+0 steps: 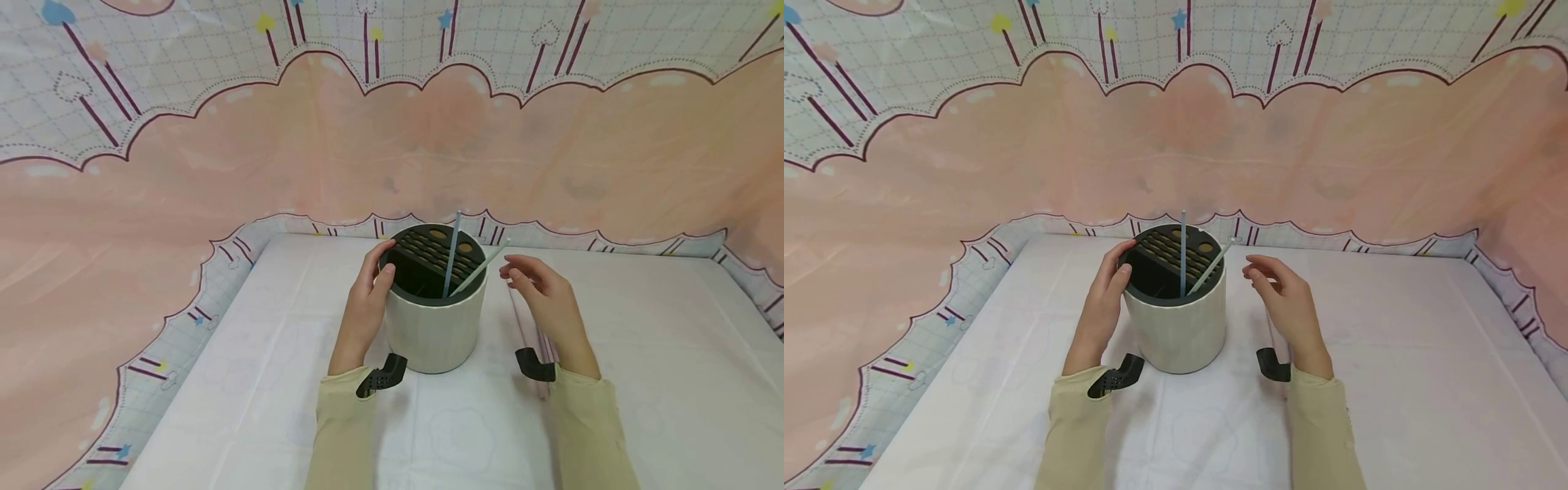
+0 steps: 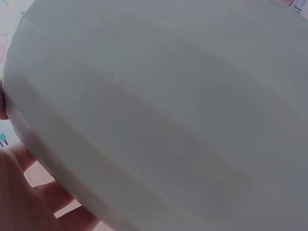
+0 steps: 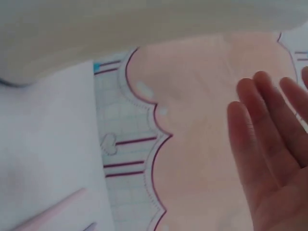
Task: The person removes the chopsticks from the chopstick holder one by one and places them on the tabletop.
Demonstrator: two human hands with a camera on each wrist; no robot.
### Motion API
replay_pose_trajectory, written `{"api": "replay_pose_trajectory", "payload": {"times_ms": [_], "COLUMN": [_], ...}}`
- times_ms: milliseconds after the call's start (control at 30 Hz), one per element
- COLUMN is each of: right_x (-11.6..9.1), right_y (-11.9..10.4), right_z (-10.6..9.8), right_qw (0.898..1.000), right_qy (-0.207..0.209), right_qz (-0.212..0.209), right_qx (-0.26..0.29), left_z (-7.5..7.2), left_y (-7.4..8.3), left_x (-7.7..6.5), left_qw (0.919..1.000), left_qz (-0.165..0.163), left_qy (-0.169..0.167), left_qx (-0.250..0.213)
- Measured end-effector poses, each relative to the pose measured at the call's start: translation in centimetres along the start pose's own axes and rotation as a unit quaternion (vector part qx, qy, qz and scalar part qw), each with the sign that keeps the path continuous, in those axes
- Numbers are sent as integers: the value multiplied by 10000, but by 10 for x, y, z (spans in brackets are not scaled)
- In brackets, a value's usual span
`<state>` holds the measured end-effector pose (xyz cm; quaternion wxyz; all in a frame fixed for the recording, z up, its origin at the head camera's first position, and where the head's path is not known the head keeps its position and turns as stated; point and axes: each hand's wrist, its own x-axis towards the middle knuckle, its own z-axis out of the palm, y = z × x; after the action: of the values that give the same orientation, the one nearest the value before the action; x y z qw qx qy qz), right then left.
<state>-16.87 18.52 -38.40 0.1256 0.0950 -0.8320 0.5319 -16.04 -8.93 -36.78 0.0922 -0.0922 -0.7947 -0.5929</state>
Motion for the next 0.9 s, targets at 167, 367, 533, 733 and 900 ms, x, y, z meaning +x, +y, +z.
{"api": "replay_pose_trajectory", "payload": {"times_ms": [167, 367, 533, 733, 900], "right_x": [-5, -11, -15, -19, -16], "right_y": [-19, -35, -52, -70, -64], "right_z": [6, 13, 19, 25, 28], "right_qw": [9949, 9850, 9771, 9785, 9785], "right_qy": [193, 219, -115, -319, -398], "right_qz": [-586, -1267, -1687, -1894, -2008], "right_qx": [793, 1147, 1288, 748, 258], "left_z": [0, -1, -1, -1, -1], "left_y": [-1, -2, -2, -1, -1], "left_x": [0, 1, 2, 2, 2], "left_qw": [10000, 10000, 10000, 10000, 10000], "left_qz": [-1, 31, 32, 24, 15], "left_qy": [-4, 16, 14, 17, 11], "left_qx": [46, 78, 48, 83, 72]}}
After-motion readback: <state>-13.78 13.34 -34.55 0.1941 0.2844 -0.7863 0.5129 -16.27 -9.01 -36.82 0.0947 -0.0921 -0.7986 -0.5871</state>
